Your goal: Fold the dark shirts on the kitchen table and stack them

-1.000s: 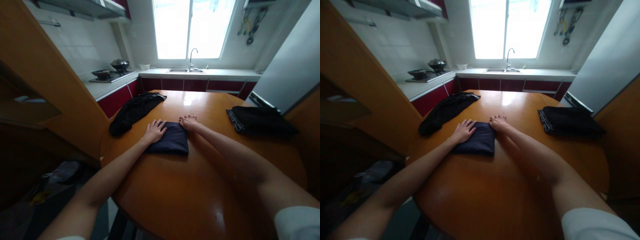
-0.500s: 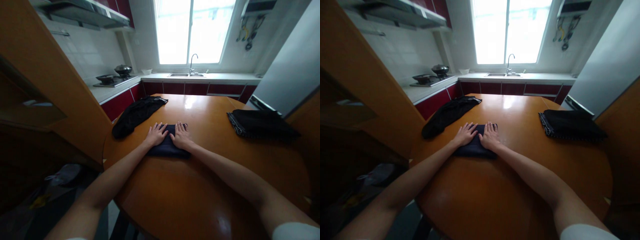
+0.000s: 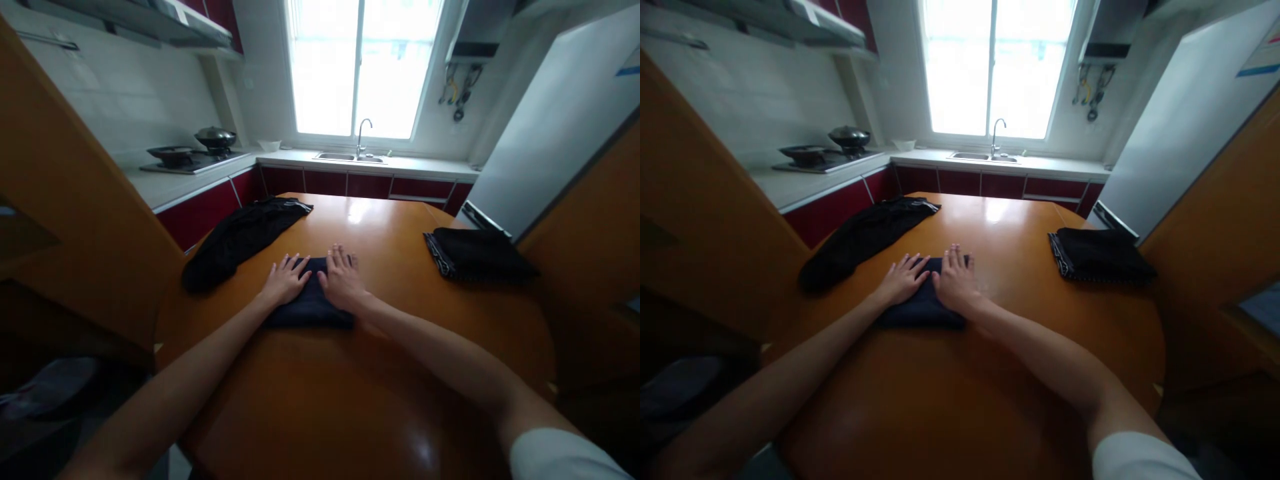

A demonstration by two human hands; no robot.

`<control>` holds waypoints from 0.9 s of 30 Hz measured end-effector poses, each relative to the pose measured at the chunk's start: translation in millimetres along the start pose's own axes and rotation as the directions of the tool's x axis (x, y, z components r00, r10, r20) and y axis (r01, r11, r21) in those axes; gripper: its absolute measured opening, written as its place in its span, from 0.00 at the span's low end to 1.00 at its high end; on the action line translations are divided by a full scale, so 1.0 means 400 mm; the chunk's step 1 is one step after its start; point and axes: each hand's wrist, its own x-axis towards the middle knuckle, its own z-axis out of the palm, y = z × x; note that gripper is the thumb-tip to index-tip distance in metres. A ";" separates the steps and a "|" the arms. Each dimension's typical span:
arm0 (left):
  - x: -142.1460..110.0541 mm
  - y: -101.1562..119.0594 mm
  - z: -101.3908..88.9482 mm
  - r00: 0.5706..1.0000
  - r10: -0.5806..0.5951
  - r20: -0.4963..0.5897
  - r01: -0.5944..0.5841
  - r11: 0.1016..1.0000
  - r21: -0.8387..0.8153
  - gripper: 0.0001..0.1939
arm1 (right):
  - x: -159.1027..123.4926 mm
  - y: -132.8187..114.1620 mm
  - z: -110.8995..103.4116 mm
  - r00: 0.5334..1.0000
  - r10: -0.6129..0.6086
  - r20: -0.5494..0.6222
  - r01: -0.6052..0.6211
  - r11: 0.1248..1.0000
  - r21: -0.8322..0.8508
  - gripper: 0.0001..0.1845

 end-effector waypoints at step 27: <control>-0.073 -0.197 -0.191 0.803 -0.088 0.590 0.596 0.157 -0.788 0.30 | -0.047 0.163 -0.067 0.779 0.348 0.521 -0.610 0.234 0.757 0.19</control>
